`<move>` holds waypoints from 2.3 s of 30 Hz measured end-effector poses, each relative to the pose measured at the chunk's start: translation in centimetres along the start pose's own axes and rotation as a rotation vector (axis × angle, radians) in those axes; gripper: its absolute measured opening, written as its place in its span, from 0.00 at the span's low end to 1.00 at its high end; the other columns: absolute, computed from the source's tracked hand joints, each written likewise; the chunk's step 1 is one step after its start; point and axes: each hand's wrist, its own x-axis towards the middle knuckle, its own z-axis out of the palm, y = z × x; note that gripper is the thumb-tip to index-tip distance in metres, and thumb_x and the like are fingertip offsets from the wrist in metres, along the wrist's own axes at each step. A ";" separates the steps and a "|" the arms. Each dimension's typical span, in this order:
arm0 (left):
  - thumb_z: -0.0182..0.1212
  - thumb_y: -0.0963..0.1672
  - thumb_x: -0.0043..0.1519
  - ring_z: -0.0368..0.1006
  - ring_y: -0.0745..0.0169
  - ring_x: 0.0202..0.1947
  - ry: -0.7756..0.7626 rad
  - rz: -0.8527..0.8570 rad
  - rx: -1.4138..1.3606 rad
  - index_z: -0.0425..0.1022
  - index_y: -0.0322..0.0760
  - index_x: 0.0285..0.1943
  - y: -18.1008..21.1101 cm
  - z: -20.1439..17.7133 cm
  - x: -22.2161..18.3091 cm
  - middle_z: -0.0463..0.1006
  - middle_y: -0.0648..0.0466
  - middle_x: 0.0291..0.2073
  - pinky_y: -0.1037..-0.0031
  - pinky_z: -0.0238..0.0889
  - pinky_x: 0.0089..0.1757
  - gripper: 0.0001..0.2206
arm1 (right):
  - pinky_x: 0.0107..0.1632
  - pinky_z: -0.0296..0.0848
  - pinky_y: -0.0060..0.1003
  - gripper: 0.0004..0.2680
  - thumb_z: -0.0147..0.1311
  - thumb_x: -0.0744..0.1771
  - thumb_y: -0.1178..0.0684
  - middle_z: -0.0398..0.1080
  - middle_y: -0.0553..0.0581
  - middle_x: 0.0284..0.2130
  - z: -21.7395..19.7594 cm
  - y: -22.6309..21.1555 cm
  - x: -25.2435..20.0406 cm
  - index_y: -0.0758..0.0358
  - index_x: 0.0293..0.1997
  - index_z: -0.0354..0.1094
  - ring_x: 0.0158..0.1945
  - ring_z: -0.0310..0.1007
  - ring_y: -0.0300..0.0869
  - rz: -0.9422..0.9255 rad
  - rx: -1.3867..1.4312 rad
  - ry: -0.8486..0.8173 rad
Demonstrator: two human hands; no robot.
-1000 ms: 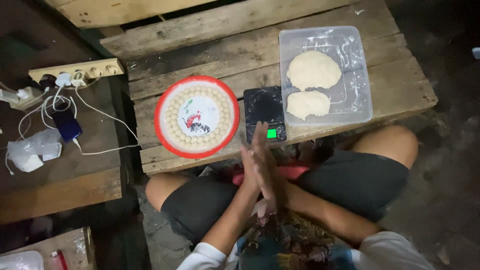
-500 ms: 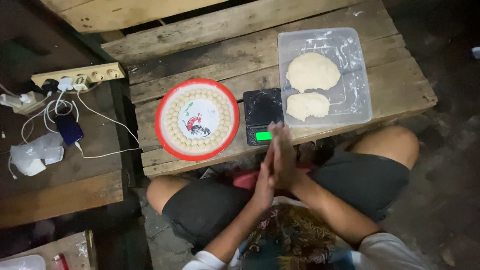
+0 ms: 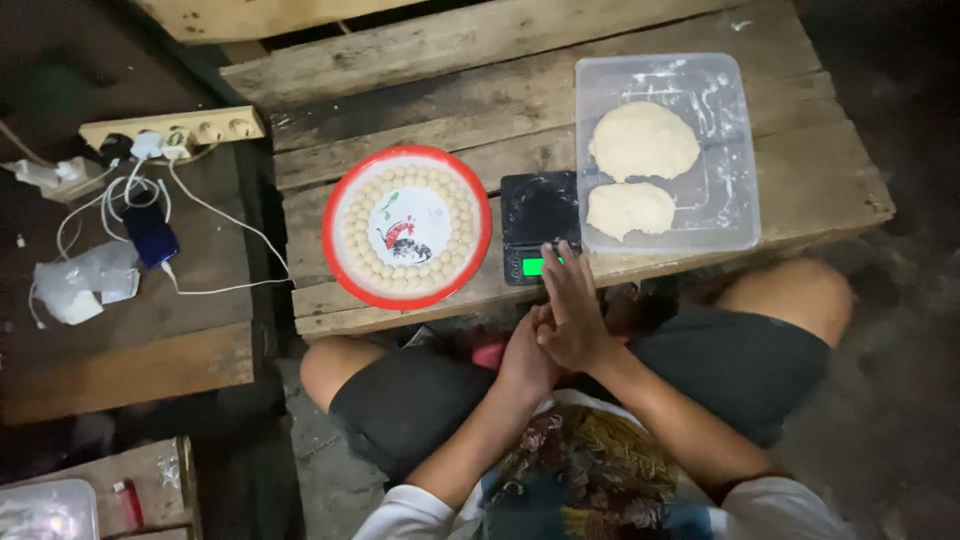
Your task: The person is portioning dough by weight using a digital scale and then rolling each portion into a small ball by hand.
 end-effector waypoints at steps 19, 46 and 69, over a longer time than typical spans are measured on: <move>0.56 0.41 0.65 0.74 0.62 0.34 0.372 1.006 1.168 0.72 0.29 0.56 21.3 -8.6 -5.8 0.78 0.48 0.39 0.76 0.68 0.37 0.12 | 0.66 0.63 0.49 0.23 0.33 0.77 0.44 0.64 0.79 0.56 -11.3 14.6 -6.4 0.83 0.71 0.45 0.58 0.66 0.59 0.480 0.295 0.489; 0.70 0.52 0.57 0.68 0.49 0.58 0.922 1.205 2.043 0.75 0.48 0.50 31.3 -8.6 5.6 0.72 0.50 0.57 0.53 0.60 0.49 0.17 | 0.56 0.72 0.60 0.11 0.46 0.75 0.65 0.72 0.80 0.50 -9.2 12.0 -4.0 0.81 0.66 0.60 0.54 0.74 0.65 0.536 -0.003 0.436; 0.67 0.54 0.58 0.56 0.46 0.73 0.634 0.863 1.865 0.68 0.43 0.68 33.2 -7.1 4.4 0.61 0.43 0.72 0.43 0.37 0.68 0.30 | 0.57 0.71 0.60 0.12 0.50 0.73 0.64 0.72 0.78 0.51 -8.7 12.9 -4.6 0.78 0.65 0.62 0.58 0.72 0.65 0.627 -0.021 0.446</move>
